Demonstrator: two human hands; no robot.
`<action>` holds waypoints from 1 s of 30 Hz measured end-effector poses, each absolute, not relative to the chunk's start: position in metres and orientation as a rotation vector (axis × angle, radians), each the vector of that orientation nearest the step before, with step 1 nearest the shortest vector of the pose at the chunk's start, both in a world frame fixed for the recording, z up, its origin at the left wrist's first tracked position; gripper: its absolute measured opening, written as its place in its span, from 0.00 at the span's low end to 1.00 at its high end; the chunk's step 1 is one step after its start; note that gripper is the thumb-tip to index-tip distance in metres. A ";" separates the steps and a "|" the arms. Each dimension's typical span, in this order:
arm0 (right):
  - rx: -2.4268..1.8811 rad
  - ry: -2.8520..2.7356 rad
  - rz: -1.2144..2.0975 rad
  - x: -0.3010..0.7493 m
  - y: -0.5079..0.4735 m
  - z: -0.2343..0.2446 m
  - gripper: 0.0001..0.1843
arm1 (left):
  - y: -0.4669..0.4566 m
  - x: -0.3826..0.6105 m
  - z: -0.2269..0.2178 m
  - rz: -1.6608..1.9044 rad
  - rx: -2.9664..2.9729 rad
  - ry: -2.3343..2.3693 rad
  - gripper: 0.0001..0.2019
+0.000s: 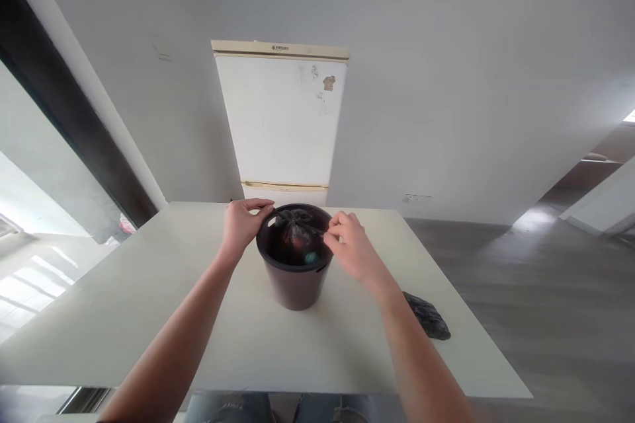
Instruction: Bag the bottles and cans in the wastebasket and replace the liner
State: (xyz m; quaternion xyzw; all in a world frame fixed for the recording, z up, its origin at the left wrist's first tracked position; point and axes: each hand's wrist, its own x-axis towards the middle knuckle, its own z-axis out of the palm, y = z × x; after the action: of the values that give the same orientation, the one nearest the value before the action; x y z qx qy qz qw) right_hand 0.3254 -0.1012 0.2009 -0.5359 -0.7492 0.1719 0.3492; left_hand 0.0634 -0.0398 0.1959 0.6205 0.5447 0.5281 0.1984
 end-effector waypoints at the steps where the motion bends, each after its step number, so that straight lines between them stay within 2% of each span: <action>1: -1.399 -1.941 0.434 0.327 -0.104 0.199 0.25 | -0.039 0.063 0.196 1.472 1.739 1.534 0.07; 8: -1.338 -1.871 0.512 0.327 -0.119 0.217 0.25 | -0.050 0.069 0.205 1.538 1.772 1.440 0.07; 14: -1.046 -1.949 0.792 0.290 -0.093 0.234 0.22 | -0.077 0.096 0.232 1.558 1.819 1.201 0.18; 18: -0.978 -1.911 0.940 0.271 -0.069 0.225 0.23 | -0.089 0.101 0.232 1.509 1.893 1.139 0.19; 22: -0.874 -1.784 0.813 0.265 -0.058 0.222 0.25 | -0.094 0.092 0.214 1.545 1.959 1.325 0.25; 30: -0.680 -1.478 0.568 0.263 -0.044 0.257 0.27 | -0.088 0.086 0.187 1.425 1.958 1.440 0.23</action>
State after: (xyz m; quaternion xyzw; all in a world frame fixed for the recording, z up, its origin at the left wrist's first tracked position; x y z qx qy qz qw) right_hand 0.2632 -0.0439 0.2573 -0.2994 -0.6510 0.2500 0.6511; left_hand 0.0860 -0.0880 0.1872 0.6859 0.5043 0.4992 0.1614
